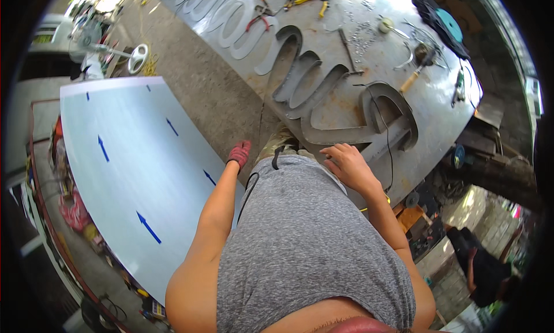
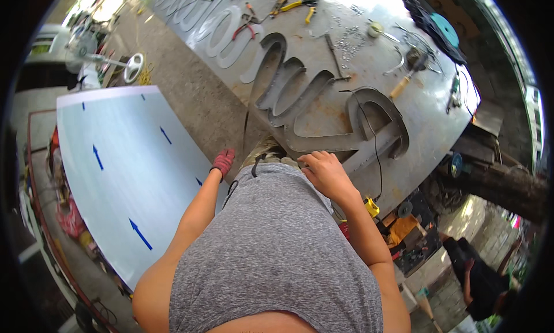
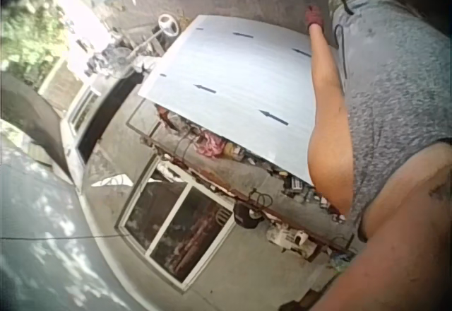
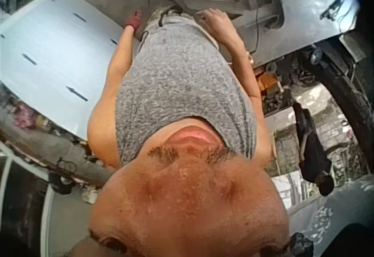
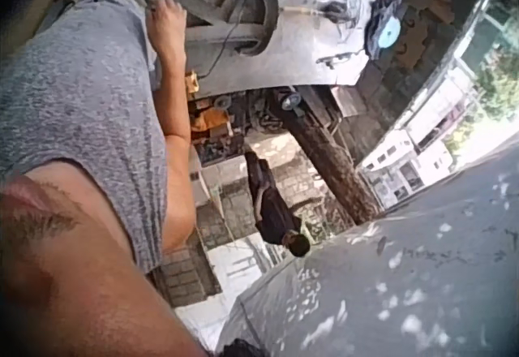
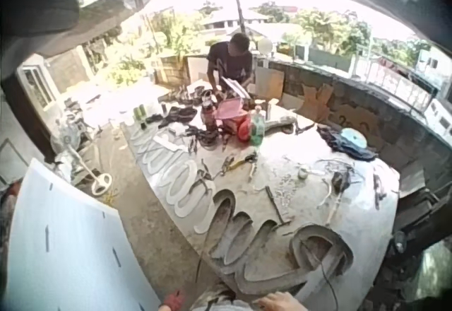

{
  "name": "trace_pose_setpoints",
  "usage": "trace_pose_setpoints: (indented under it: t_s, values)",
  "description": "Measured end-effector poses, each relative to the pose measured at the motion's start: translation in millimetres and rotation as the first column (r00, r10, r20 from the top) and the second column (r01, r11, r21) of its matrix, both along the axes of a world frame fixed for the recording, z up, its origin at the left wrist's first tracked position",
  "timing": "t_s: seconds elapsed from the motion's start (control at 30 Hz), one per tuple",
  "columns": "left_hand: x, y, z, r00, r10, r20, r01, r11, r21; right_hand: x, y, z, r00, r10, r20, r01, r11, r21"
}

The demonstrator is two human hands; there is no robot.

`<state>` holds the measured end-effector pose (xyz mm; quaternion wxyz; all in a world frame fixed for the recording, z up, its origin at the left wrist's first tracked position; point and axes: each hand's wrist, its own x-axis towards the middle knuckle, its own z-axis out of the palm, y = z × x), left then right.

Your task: Soldering metal letters onto a large metal sign base in a fabrication shop.

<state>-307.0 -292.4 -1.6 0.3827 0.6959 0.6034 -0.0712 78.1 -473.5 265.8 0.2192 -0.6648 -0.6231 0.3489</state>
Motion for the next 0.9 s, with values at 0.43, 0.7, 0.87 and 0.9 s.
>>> trace_pose_setpoints:
  t_s: [0.43,0.7,0.87,0.9]
  values:
    - [-5,81,-13,0.821,-0.568,-0.054,0.555,0.818,-0.152,-4,-28,-30,0.981,-0.186,0.049,0.178,0.976,0.125]
    - [62,131,9,0.971,0.078,0.224,-0.052,0.992,-0.118,-4,-50,-34,0.965,-0.259,0.036,0.258,0.966,0.027]
    - [92,124,36,0.984,-0.049,0.17,0.067,0.992,-0.104,4,-50,-29,0.954,-0.292,0.063,0.294,0.956,-0.019]
    - [92,124,37,0.984,-0.037,0.172,0.058,0.991,-0.119,7,-50,-29,0.948,-0.313,0.056,0.314,0.949,-0.01]
